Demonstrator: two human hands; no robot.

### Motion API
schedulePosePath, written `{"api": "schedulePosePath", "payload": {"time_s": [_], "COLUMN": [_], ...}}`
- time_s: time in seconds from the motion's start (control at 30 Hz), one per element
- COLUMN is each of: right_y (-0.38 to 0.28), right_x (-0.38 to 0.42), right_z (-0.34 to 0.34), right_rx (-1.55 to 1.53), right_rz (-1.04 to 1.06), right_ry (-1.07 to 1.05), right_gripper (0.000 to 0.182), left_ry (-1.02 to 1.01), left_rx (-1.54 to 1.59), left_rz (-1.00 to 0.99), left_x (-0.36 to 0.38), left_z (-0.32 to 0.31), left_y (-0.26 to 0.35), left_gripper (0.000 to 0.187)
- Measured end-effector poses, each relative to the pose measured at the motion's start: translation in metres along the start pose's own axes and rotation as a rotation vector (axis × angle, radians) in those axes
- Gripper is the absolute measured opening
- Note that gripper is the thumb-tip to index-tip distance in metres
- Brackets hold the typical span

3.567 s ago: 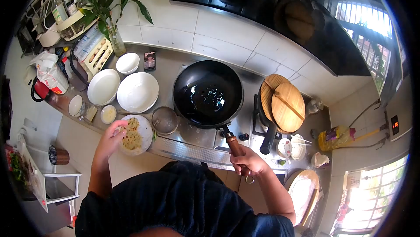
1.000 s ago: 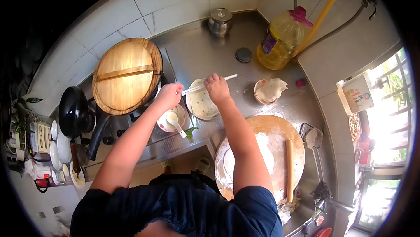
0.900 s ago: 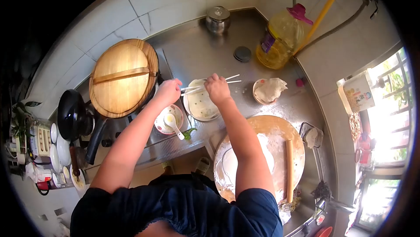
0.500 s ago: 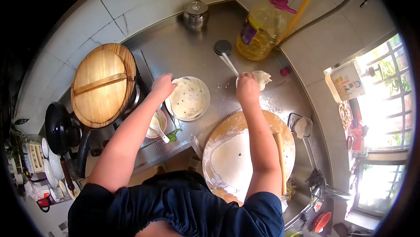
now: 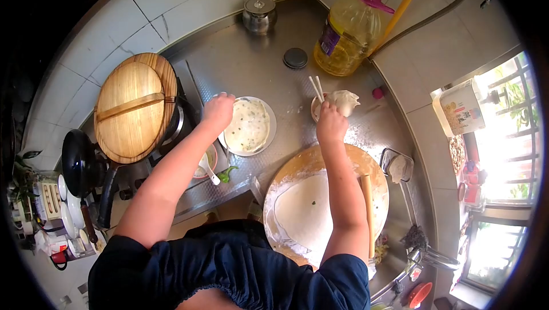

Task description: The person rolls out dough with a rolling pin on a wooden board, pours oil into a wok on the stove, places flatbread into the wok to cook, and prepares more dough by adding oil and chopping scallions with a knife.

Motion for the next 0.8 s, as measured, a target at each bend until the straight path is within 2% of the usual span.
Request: {"api": "schedulePosePath", "payload": {"time_s": [0.1,0.17,0.27,0.37,0.43,0.47,0.53,0.6,0.63,0.67,0.7,0.8], "right_y": [0.001,0.002,0.004,0.002,-0.021,-0.028,-0.034,-0.042,-0.056,-0.077,-0.092,-0.123], "right_x": [0.003,0.004,0.005,0.008,0.019,0.024,0.040,0.061,0.074,0.092,0.105,0.112], "right_z": [-0.001,-0.001,-0.002,0.007,0.040,0.043,0.056,-0.006,-0.028,-0.051,-0.063,-0.090], "right_rx": [0.012,0.004,-0.019,-0.059,-0.058,-0.060,-0.576,-1.403,-1.620,-1.915,-2.028,-2.394], "right_rz": [0.018,0.040,0.033,0.029,0.175,0.178,0.125,-0.228,-0.313,-0.568,-0.708,-0.782], "right_ry": [0.017,0.037,0.028,0.014,0.166,0.168,0.269,0.040,0.018,-0.111,-0.083,-0.122], "right_gripper": [0.008,0.009,0.012,0.015,0.016,0.016,0.018,0.018,0.019,0.025,0.034,0.044], "left_ry": [0.073,-0.163,-0.208,-0.204,-0.152,-0.102,-0.097,-0.103,-0.098,-0.073,-0.049,-0.027], "left_rx": [0.129,0.279,0.428,0.458,0.496,0.534,0.547,0.583,0.585,0.598,0.611,0.629], "left_rz": [0.034,0.065,0.056,0.044,0.019,-0.005,-0.024,-0.063,-0.063,-0.110,-0.156,-0.273], "left_x": [0.003,0.003,0.003,0.000,-0.001,-0.001,0.002,0.007,0.011,0.015,0.022,0.053], "left_z": [0.010,0.000,-0.001,0.003,0.008,0.012,0.024,0.046,0.055,0.066,0.077,0.115], "left_y": [0.002,0.005,0.006,0.007,0.010,0.012,0.020,0.035,0.043,0.056,0.069,0.116], "left_gripper": [0.014,0.016,0.020,0.020,0.019,0.018,0.017,0.015,0.015,0.014,0.013,0.010]}}
Point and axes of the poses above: each hand's wrist, its own x-axis away from the middle knuckle, its own z-axis out of the back of the hand, y = z × x, the point moved 9 cm from there along -x, towards the middle knuckle, and after that the axes turned 13 degrees about -x, right-handed, at the moved point
